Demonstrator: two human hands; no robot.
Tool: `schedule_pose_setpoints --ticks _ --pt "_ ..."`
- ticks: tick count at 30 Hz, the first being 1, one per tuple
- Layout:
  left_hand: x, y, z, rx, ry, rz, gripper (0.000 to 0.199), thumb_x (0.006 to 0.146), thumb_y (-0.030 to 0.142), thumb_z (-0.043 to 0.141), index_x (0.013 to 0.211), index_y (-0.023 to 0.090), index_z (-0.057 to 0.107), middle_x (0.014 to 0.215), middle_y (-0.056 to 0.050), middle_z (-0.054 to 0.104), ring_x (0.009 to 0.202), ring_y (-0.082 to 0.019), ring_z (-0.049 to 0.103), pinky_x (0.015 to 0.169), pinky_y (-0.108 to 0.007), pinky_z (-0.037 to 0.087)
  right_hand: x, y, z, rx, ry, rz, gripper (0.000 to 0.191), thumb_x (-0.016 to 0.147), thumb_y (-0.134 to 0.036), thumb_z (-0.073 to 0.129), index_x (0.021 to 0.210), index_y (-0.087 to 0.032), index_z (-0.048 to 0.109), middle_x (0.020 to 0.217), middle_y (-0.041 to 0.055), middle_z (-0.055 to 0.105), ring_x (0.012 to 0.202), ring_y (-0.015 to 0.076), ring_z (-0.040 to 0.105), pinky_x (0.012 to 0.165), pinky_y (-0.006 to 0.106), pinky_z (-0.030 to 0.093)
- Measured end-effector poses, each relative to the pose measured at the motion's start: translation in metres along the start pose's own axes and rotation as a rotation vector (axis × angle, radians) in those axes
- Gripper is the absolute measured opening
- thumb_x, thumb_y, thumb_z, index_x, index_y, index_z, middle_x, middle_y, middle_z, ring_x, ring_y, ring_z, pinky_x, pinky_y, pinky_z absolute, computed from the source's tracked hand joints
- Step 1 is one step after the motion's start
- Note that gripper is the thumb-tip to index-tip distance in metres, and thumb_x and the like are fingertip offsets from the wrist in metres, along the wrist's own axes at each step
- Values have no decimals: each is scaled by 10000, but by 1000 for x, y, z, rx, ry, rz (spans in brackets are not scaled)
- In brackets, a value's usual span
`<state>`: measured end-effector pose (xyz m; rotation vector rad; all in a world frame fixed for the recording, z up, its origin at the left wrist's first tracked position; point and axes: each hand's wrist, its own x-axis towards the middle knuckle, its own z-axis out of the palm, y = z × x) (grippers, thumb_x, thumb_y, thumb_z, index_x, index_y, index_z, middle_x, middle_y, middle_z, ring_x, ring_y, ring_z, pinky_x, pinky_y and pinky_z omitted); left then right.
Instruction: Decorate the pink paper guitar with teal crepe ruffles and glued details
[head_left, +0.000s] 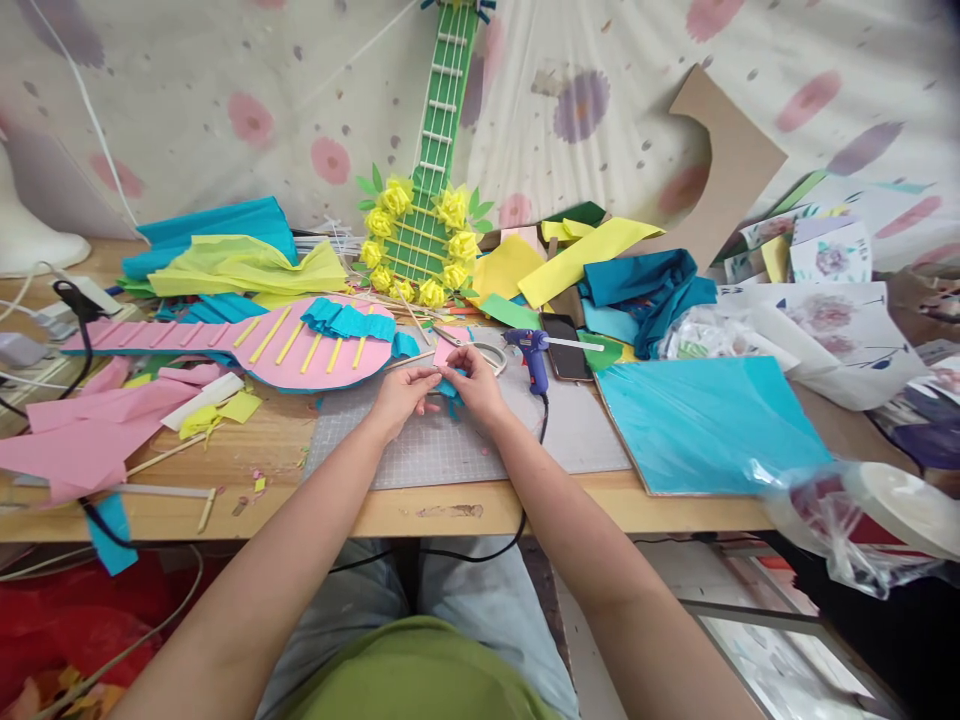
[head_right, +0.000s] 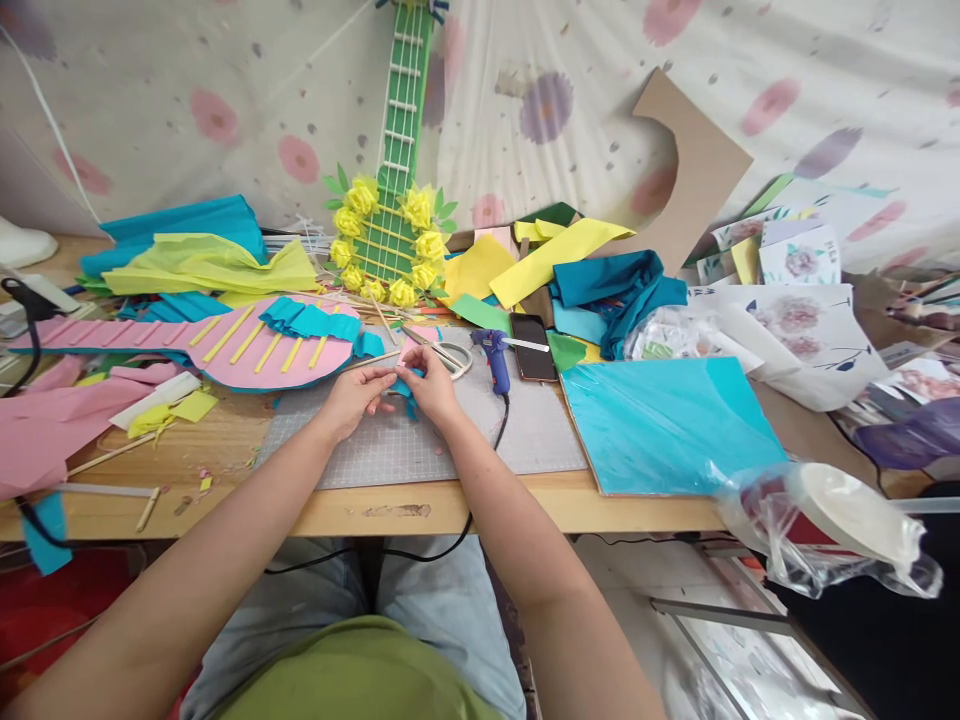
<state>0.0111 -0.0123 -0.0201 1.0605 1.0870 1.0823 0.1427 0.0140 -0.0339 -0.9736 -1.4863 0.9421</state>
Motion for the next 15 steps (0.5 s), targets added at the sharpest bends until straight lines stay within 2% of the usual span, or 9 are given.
schedule_pose_setpoints --ticks 4,9,15 --pt "3 -2 -1 38 50 34 212 683 244 644 849 115 618 456 80 515 281 -10 350 462 -237 520 0 -2 3 88 10 46 202 681 -352 579 748 -211 452 705 -29 493 640 102 469 612 240 394" --pt "5 -3 0 102 76 107 217 686 259 637 853 125 606 549 61 571 272 -13 378 423 -233 503 0 -3 2 -2 38 58 225 738 -421 509 722 -199 477 674 -23 490 618 103 457 596 242 389" --pt "3 -3 1 92 27 119 195 716 278 600 848 140 560 415 107 460 262 -35 379 440 -249 515 -3 -6 -4 -138 -26 9 142 715 -327 560 739 -188 537 746 6 574 701 131 527 669 269 426"
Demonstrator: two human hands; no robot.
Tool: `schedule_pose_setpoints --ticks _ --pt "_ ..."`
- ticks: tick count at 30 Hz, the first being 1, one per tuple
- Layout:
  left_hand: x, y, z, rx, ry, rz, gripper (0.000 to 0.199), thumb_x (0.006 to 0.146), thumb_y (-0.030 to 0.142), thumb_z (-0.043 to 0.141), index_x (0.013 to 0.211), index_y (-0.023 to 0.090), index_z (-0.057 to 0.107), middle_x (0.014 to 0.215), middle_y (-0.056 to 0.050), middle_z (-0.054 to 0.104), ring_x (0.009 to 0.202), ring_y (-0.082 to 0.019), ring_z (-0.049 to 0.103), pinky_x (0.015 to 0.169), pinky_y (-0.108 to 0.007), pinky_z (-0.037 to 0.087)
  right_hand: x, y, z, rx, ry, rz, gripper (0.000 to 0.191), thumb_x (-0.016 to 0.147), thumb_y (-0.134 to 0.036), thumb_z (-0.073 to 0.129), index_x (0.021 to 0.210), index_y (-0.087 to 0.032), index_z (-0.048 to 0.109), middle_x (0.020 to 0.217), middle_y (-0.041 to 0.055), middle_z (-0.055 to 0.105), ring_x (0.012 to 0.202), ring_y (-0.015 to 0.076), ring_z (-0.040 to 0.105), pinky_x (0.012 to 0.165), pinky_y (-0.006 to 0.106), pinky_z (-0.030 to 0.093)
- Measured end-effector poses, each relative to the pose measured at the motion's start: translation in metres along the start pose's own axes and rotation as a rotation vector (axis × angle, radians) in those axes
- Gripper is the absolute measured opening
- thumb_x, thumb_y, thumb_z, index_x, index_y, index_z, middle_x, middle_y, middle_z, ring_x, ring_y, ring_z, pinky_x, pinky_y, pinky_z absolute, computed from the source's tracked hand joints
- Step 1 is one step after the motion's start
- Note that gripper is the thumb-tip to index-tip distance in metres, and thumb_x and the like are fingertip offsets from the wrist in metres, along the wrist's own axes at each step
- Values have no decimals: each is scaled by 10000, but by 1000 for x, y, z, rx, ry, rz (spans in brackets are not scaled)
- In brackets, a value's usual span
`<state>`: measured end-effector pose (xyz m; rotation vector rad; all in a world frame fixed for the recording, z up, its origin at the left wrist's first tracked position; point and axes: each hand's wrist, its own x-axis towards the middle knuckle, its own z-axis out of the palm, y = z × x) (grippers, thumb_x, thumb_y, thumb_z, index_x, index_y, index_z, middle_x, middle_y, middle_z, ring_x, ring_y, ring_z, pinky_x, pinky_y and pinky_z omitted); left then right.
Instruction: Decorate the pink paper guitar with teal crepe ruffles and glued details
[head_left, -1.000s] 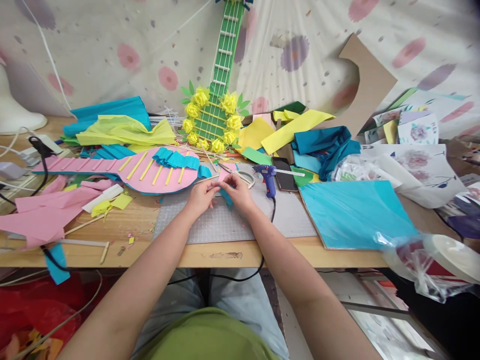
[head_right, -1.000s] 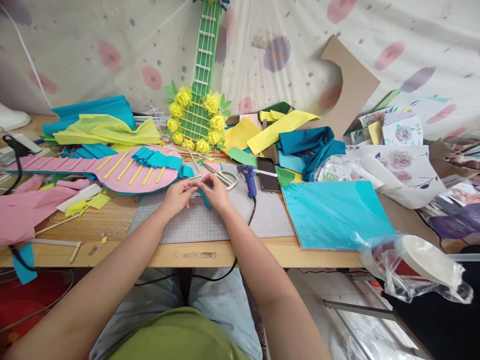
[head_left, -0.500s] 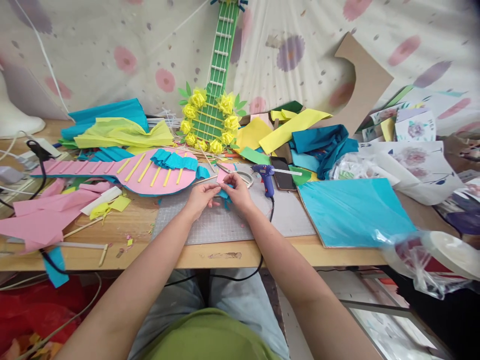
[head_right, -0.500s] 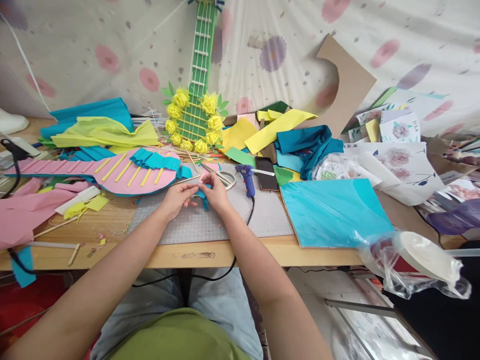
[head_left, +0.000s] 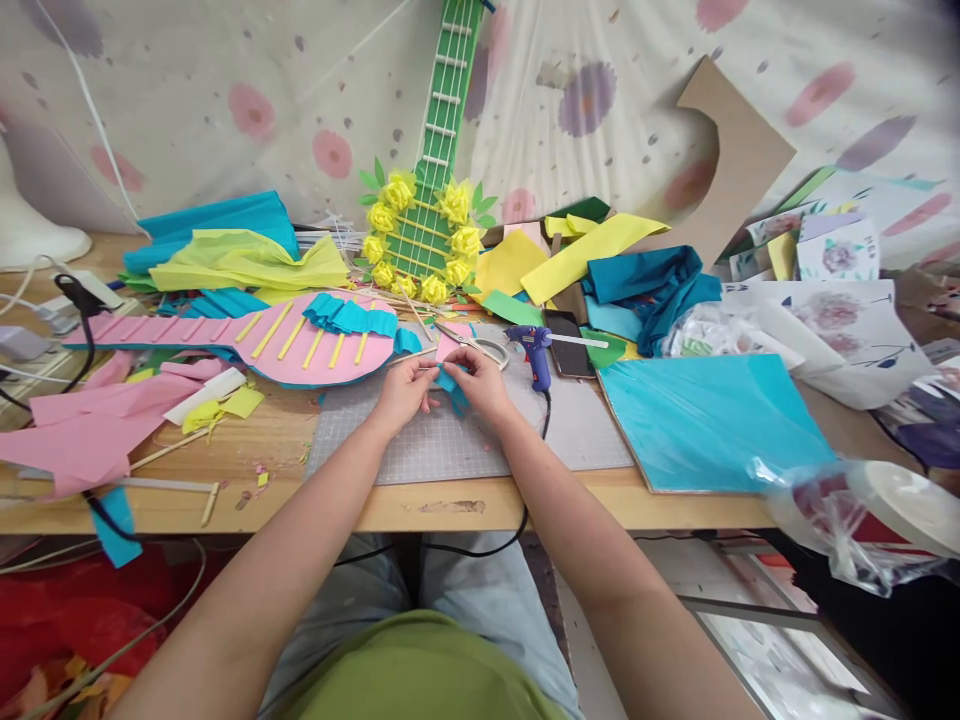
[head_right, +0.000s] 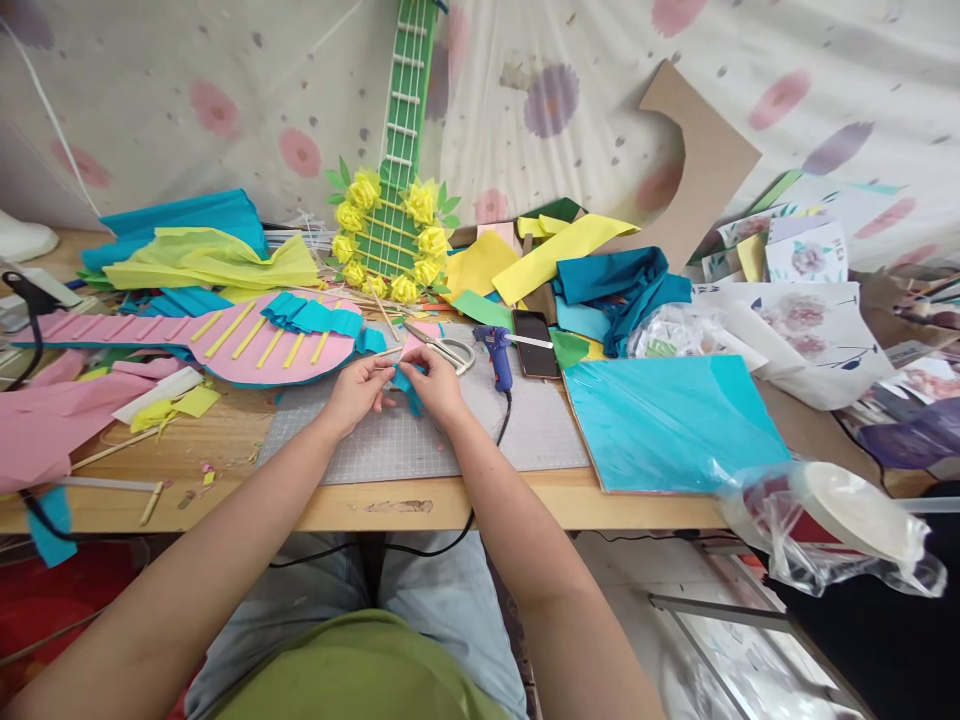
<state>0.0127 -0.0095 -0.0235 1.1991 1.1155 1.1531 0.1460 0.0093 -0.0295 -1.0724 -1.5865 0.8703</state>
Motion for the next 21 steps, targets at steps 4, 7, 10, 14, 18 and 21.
schedule_pose_setpoints --ticks 4,7,10,14,18,21 --pt "-1 1 1 -45 -29 -23 204 721 291 597 847 142 538 387 123 417 261 -28 354 463 -259 527 -3 -6 -8 -149 -14 -171 74 752 -258 528 738 -202 575 775 15 594 761 144 541 732 287 425" --pt "-3 3 2 -117 -43 -41 184 726 268 590 844 140 531 395 126 410 268 -17 327 473 -262 535 -6 -11 -15 -285 -39 -297 111 790 -239 501 749 -212 601 803 28 600 797 152 542 755 294 413" --pt "-4 6 1 -195 -65 -80 186 707 250 616 832 135 540 415 124 412 278 -2 301 472 -250 535 -6 -14 -18 -385 -64 -375 148 820 -235 473 767 -209 609 808 41 600 798 156 538 739 289 404" --pt "-6 12 0 -283 -111 -182 234 682 300 650 810 127 557 562 72 541 295 18 300 458 -246 533 -6 -12 -18 -520 -92 -429 193 845 -241 428 798 -210 613 820 56 592 798 167 522 716 292 390" --pt "-6 13 2 -281 -49 -208 258 663 342 672 753 128 561 521 79 512 293 23 286 439 -216 517 -7 -12 -16 -532 -134 -432 188 842 -249 423 807 -218 606 851 55 584 821 170 517 733 298 388" --pt "-5 10 3 -231 -15 -156 250 653 330 680 748 131 562 433 107 439 285 11 289 459 -219 522 -8 -14 -16 -374 -61 -350 104 798 -291 498 799 -213 566 829 36 580 795 158 522 730 289 402"
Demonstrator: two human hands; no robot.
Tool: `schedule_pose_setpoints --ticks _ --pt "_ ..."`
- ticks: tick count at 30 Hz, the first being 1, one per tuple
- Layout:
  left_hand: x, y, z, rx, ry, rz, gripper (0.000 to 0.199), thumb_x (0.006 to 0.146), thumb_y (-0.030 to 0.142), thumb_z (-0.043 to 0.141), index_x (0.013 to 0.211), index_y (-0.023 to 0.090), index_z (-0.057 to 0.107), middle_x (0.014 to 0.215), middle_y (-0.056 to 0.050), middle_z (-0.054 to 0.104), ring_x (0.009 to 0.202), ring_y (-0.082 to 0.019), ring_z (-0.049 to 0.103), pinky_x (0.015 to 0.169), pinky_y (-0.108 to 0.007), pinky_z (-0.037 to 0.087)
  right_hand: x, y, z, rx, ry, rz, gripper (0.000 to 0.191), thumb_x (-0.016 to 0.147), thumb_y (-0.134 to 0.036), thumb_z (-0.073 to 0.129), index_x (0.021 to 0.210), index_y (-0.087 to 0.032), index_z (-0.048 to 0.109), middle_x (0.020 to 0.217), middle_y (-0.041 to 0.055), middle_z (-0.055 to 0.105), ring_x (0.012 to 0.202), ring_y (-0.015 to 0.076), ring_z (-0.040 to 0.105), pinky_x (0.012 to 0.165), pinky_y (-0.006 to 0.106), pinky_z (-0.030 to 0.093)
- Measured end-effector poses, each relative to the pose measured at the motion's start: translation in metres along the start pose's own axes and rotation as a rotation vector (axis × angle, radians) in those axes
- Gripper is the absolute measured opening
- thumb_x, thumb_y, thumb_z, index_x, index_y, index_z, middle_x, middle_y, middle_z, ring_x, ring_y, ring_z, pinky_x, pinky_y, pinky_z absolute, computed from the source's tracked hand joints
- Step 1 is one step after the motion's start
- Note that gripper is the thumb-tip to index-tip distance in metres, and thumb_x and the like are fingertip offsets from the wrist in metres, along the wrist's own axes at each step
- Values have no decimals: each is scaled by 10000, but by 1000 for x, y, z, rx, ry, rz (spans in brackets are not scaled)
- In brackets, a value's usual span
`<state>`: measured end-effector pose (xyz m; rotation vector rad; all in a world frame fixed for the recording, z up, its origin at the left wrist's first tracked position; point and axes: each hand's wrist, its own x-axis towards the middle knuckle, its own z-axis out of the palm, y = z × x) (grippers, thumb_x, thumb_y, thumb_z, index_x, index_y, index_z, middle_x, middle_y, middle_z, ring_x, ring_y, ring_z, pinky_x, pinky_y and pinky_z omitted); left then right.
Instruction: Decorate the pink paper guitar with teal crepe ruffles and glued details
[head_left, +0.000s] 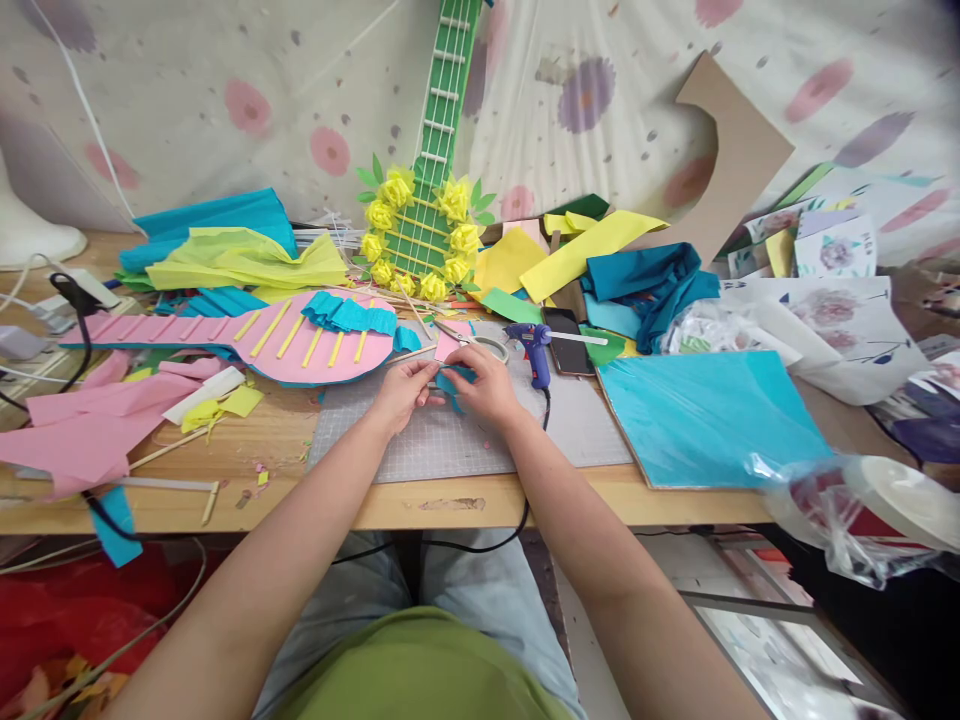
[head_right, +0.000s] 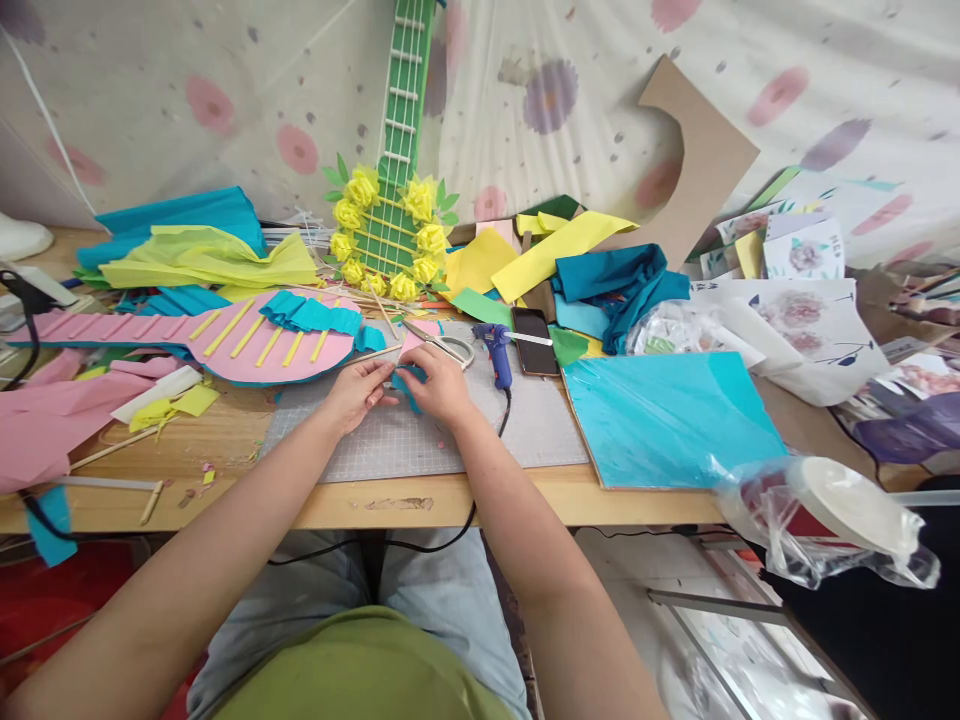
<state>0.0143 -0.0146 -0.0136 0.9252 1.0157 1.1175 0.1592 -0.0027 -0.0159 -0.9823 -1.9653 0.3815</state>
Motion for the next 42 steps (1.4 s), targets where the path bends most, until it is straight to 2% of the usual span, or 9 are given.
schedule_pose_setpoints --ticks 4,7,14,20,24,28,32,37,42 --pt "4 -6 -1 139 66 146 226 691 344 634 742 143 545 388 109 423 261 -25 338 454 -244 518 2 4 1 211 201 260 187 795 -380 475 716 -211 463 693 -7 517 652 121 486 630 253 393" --pt "7 -9 -1 230 85 208 200 711 333 609 745 151 533 431 97 472 253 -36 367 430 -242 504 3 9 2 187 251 373 259 810 -429 424 663 -217 394 609 -28 445 582 113 427 571 244 346" --pt "7 -11 -3 321 89 254 163 732 312 578 748 158 526 503 72 542 253 -41 387 410 -237 492 6 2 1 -35 186 399 364 839 -471 352 581 -215 353 559 -12 414 551 134 396 555 267 294" --pt "7 -12 -5 359 121 265 192 728 345 585 757 162 538 503 65 550 267 -43 402 406 -220 478 6 -5 5 170 86 314 255 735 -455 547 765 -211 477 746 -11 551 636 112 492 601 250 387" --pt "8 -13 -7 362 132 269 200 720 352 591 752 161 545 507 66 548 273 -45 416 394 -209 464 6 2 14 153 -1 345 214 744 -404 533 692 -200 495 659 -19 537 603 112 472 581 254 381" --pt "10 -14 -7 346 135 260 191 723 335 587 746 152 537 511 62 542 274 -48 426 390 -213 468 6 9 18 219 20 367 131 708 -311 564 744 -202 502 686 -22 551 605 111 484 592 259 392" --pt "12 -14 -7 305 126 259 174 742 320 559 760 150 532 513 74 523 268 -41 413 405 -227 491 6 7 14 222 51 347 123 684 -258 568 763 -201 494 692 -22 532 618 114 481 607 264 399" --pt "12 -12 -8 266 114 250 190 738 335 567 765 152 525 479 90 490 265 -37 401 418 -227 500 5 5 8 270 -7 315 151 676 -243 562 801 -203 490 741 -11 544 671 121 508 649 277 418" --pt "11 -9 -10 324 96 232 185 733 319 577 765 144 528 506 72 522 262 -41 413 380 -211 471 5 6 2 281 19 311 153 667 -205 552 811 -202 501 733 -9 559 685 126 529 671 283 424"
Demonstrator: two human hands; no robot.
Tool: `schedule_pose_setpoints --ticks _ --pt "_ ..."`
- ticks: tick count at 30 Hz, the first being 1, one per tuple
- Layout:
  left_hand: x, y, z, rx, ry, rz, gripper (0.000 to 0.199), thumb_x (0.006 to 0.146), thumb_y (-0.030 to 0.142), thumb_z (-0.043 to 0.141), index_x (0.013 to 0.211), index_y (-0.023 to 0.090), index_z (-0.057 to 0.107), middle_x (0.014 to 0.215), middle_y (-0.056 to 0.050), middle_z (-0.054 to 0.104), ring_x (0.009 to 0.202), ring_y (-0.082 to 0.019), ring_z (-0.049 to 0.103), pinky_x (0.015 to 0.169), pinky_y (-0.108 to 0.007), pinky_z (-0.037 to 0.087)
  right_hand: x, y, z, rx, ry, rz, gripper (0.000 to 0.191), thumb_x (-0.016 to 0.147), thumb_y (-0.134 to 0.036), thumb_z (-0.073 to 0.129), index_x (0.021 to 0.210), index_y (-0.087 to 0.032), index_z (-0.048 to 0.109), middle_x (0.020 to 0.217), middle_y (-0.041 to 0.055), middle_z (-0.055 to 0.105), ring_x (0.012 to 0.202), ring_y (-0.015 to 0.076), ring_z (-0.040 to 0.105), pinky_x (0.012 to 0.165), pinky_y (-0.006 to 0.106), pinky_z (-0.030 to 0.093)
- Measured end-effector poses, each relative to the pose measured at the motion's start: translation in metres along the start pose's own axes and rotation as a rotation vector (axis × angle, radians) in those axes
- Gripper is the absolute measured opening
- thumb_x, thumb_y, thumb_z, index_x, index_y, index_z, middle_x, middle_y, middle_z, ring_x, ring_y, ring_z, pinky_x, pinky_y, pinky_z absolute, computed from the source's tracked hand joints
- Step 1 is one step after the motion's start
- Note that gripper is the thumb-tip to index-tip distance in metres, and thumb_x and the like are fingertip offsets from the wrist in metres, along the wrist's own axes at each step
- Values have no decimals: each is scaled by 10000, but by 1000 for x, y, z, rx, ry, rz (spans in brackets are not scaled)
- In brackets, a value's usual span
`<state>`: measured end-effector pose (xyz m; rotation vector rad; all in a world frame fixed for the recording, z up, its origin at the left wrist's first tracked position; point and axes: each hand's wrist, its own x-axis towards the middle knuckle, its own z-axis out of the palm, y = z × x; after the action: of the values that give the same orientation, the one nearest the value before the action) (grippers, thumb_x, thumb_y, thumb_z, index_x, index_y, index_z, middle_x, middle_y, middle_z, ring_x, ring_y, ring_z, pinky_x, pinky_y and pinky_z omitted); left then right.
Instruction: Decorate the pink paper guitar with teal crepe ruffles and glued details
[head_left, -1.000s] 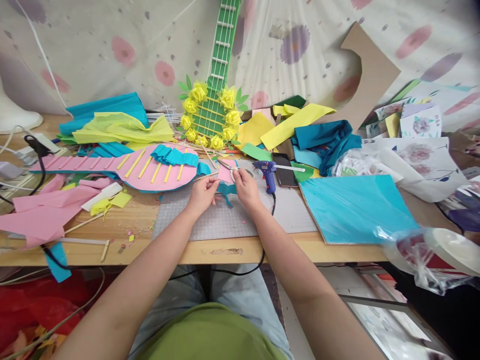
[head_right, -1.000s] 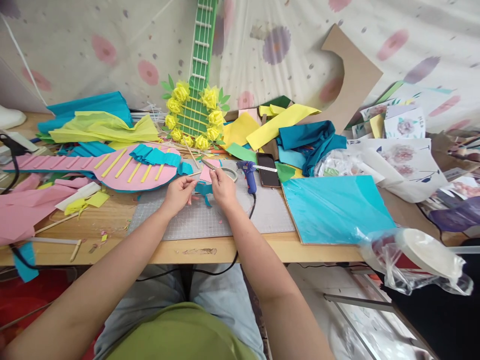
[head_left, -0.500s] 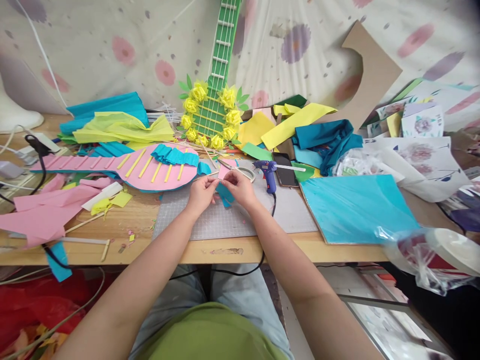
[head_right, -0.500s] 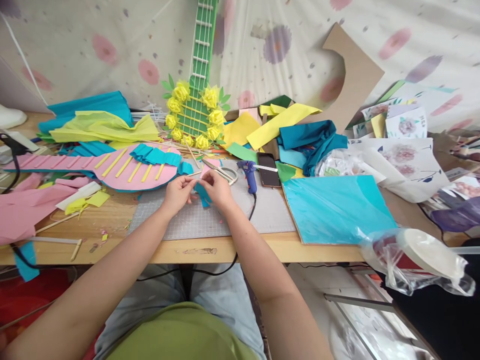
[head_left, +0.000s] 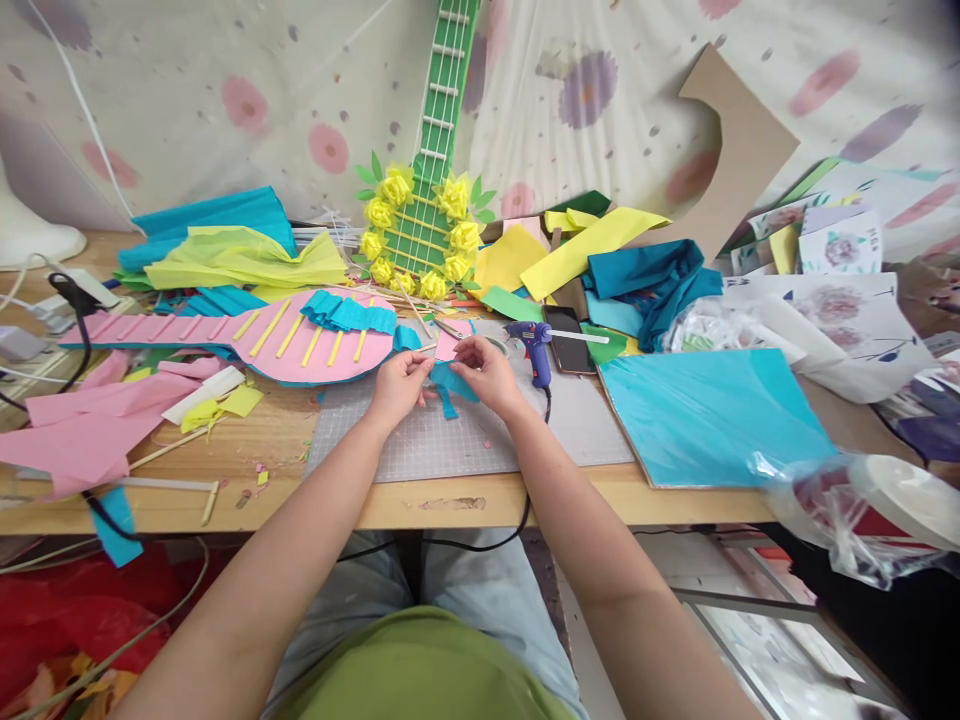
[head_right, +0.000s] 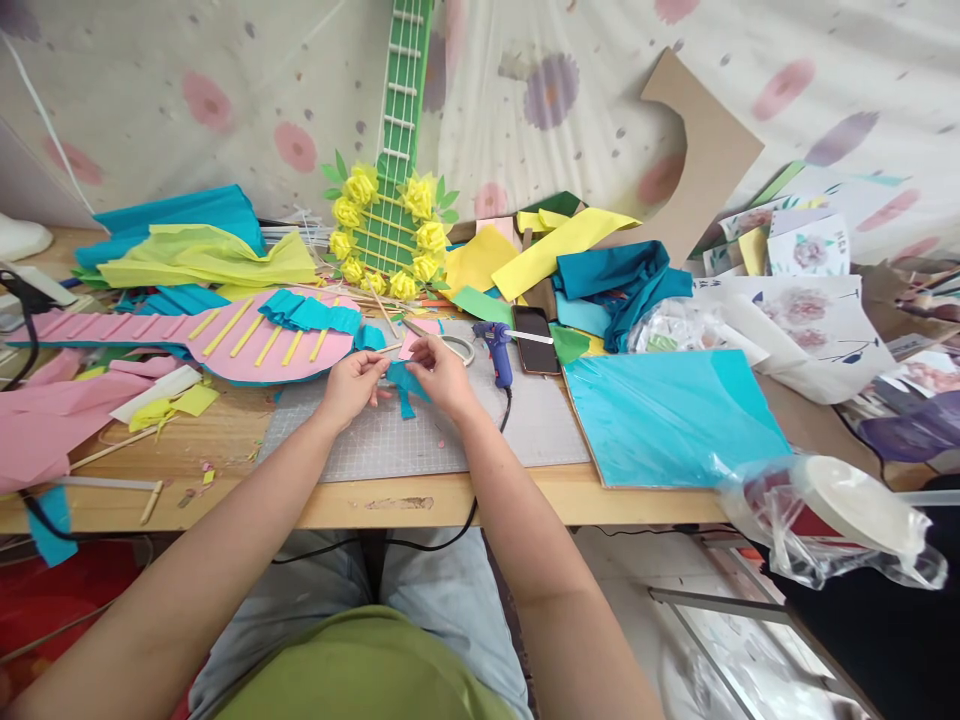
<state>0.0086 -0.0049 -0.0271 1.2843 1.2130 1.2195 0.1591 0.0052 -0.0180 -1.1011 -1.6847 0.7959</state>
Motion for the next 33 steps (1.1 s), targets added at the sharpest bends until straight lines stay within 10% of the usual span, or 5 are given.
schedule_pose_setpoints --ticks 12,33 --pt "-1 -1 3 70 -70 6 193 750 321 559 813 139 551 571 44 574 280 -42 443 362 -194 440 1 -4 -2 -117 -80 32 307 806 -448 426 701 -176 524 666 -5 528 642 116 467 608 246 354" --pt "-3 2 4 -2 -34 -49 186 722 307 593 785 136 558 578 54 562 273 -26 413 341 -190 427 0 -1 -4 -162 -78 53 192 782 -356 483 709 -182 520 672 -16 538 629 109 458 585 231 338"
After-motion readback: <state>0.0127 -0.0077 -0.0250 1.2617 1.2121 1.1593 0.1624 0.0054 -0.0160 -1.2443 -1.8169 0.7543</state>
